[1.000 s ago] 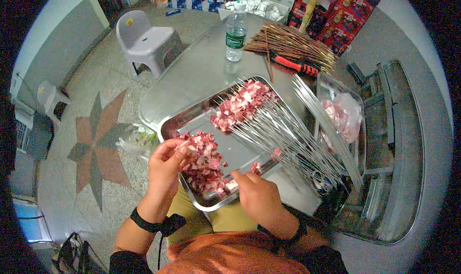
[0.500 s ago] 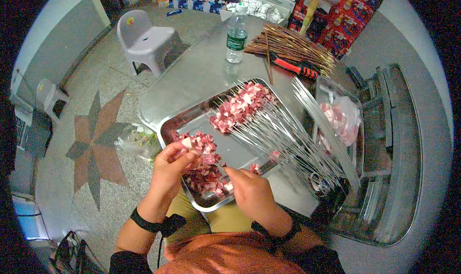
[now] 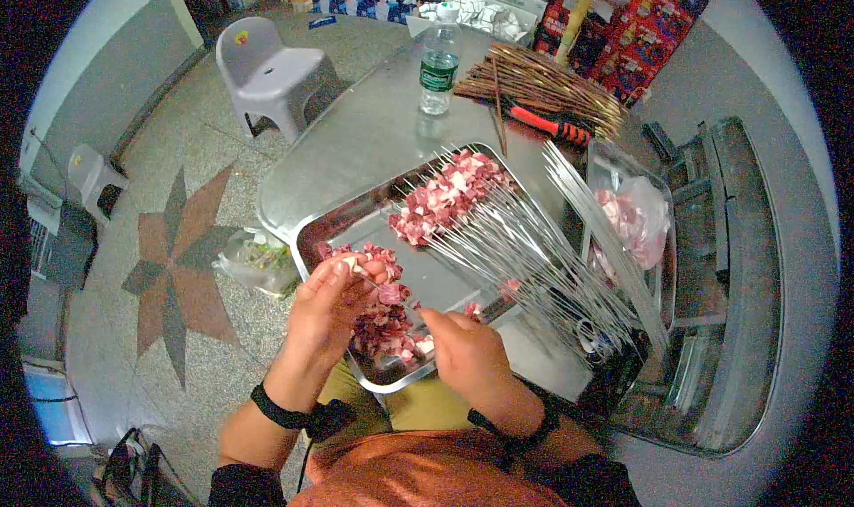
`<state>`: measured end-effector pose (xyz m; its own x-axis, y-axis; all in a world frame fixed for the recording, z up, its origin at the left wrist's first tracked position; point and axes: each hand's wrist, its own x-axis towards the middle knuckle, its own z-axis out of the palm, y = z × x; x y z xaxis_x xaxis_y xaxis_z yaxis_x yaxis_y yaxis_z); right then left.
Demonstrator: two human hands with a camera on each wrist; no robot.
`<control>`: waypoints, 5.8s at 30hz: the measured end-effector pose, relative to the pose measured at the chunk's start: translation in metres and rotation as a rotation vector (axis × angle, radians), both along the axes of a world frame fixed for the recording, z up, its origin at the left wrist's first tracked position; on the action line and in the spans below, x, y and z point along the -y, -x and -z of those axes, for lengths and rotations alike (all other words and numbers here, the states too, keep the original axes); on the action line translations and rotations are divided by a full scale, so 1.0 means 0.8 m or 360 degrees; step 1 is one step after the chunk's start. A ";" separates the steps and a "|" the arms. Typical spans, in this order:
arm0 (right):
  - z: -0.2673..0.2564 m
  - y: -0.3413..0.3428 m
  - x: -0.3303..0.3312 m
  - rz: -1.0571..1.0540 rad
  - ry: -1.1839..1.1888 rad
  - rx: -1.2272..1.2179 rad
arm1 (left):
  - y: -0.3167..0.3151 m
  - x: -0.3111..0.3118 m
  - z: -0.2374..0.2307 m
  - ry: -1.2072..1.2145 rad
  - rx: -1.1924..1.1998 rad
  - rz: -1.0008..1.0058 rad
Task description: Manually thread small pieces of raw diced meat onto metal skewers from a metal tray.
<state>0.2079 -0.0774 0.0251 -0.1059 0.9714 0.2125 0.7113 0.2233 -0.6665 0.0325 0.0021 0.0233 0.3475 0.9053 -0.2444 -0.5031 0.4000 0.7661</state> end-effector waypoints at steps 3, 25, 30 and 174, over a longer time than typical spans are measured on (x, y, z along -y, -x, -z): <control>-0.003 0.012 0.003 0.0037 0.0052 0.0092 | -0.014 0.002 0.000 0.0156 0.0285 -0.0179; 0.028 0.043 0.004 0.0112 -0.0039 -0.0415 | -0.053 0.021 -0.005 -0.0088 0.0268 -0.0611; 0.023 0.035 0.002 0.0134 -0.0045 -0.0406 | -0.049 0.021 0.000 -0.0173 0.0222 -0.0412; 0.004 -0.070 0.027 0.0007 0.0260 -0.0155 | -0.008 -0.063 0.045 -0.2116 -0.2353 0.0443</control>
